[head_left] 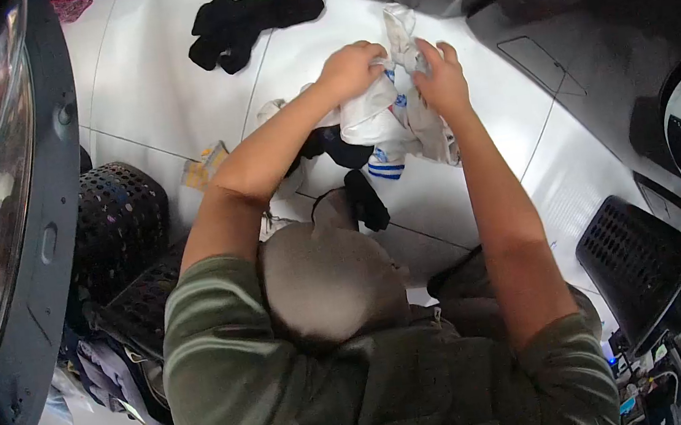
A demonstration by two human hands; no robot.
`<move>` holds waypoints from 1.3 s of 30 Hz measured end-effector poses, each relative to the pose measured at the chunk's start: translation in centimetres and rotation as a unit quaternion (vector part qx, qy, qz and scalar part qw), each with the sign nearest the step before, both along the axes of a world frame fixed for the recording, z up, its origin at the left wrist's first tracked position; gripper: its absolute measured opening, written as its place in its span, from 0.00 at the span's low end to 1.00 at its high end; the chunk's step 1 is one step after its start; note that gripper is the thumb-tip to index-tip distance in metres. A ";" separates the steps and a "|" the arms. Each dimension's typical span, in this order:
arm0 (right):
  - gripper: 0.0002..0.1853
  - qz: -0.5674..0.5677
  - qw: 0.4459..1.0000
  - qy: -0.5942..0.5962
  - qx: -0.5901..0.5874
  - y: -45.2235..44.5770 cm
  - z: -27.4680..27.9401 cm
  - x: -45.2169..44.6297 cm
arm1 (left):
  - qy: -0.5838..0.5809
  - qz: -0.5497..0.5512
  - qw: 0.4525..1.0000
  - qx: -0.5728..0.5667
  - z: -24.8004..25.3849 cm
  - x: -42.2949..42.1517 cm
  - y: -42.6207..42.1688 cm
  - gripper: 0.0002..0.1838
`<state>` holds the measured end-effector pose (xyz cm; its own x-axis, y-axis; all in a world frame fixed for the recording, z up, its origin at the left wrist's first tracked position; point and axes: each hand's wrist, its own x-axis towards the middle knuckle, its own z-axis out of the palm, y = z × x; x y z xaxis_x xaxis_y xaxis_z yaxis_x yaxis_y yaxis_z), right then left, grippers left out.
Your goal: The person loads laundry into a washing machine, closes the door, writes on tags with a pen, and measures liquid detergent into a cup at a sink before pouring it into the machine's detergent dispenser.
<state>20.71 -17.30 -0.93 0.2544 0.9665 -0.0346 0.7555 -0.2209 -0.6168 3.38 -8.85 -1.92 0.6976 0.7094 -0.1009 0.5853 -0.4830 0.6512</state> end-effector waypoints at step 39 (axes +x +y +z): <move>0.20 -0.276 0.666 0.693 0.014 -5.2 7.4 11.7 | -0.005 -0.083 0.995 -0.054 4.5 5.2 -4.4 0.31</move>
<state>32.42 -22.51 6.48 0.3132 0.7444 -0.5898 -0.7347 -0.2037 -0.6471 8.53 -13.25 2.57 0.8053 0.5704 -0.1617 0.4964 -0.4995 0.7100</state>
